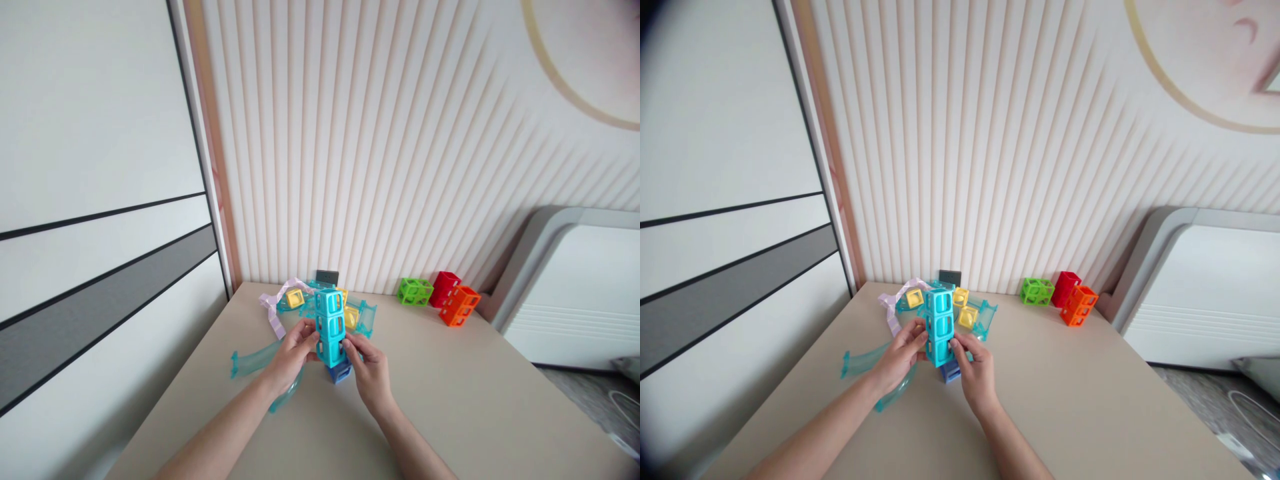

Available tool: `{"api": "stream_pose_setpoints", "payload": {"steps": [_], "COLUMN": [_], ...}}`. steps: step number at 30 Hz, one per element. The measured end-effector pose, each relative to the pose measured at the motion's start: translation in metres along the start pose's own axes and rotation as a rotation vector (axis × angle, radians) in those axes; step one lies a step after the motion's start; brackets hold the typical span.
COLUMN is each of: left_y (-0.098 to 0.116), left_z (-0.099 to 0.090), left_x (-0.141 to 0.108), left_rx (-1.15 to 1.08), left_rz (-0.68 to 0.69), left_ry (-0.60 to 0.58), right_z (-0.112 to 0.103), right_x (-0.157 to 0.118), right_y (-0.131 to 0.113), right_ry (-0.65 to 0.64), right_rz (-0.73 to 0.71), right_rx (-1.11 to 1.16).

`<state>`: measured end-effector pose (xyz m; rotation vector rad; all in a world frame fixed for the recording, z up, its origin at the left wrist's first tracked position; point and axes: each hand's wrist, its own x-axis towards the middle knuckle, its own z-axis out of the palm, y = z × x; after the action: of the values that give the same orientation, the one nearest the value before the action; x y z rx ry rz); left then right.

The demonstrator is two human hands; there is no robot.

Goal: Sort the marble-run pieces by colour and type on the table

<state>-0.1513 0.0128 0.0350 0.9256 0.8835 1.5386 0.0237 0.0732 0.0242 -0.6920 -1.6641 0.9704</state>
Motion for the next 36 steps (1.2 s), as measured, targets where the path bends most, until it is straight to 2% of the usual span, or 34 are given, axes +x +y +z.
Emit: {"api": "stream_pose_setpoints", "payload": {"steps": [5,8,11,15,18,22,30,36], "left_y": [-0.005,-0.006,-0.004,-0.003,-0.003,-0.002,0.009,0.002], "left_z": [0.001,0.0,0.0,0.001,0.001,0.001,0.01,0.009], "left_x": [0.001,0.0,-0.001,-0.004,-0.004,-0.003,-0.011,-0.01], "left_rx": [-0.03,-0.059,-0.02,0.01,-0.003,0.011,0.051,0.049], "left_rz": [-0.034,-0.038,-0.022,-0.02,-0.024,-0.022,-0.024,-0.011], "left_ry": [0.054,0.017,-0.041,-0.096,-0.122,-0.126,-0.179,-0.234], "right_z": [0.005,0.006,0.005,0.007,0.008,0.006,-0.002,-0.003], "right_x": [-0.004,-0.005,-0.005,-0.004,-0.003,-0.002,0.003,0.003], "right_y": [-0.005,-0.006,-0.004,-0.001,-0.001,0.001,-0.007,-0.01], "right_ry": [0.002,-0.022,-0.02,-0.018,-0.022,0.002,-0.031,0.013], "right_rz": [-0.056,-0.057,0.008,0.172,0.206,0.145,0.135,0.159], "right_rx": [-0.017,0.004,0.053,0.221,0.311,0.254,0.12,0.112]}}
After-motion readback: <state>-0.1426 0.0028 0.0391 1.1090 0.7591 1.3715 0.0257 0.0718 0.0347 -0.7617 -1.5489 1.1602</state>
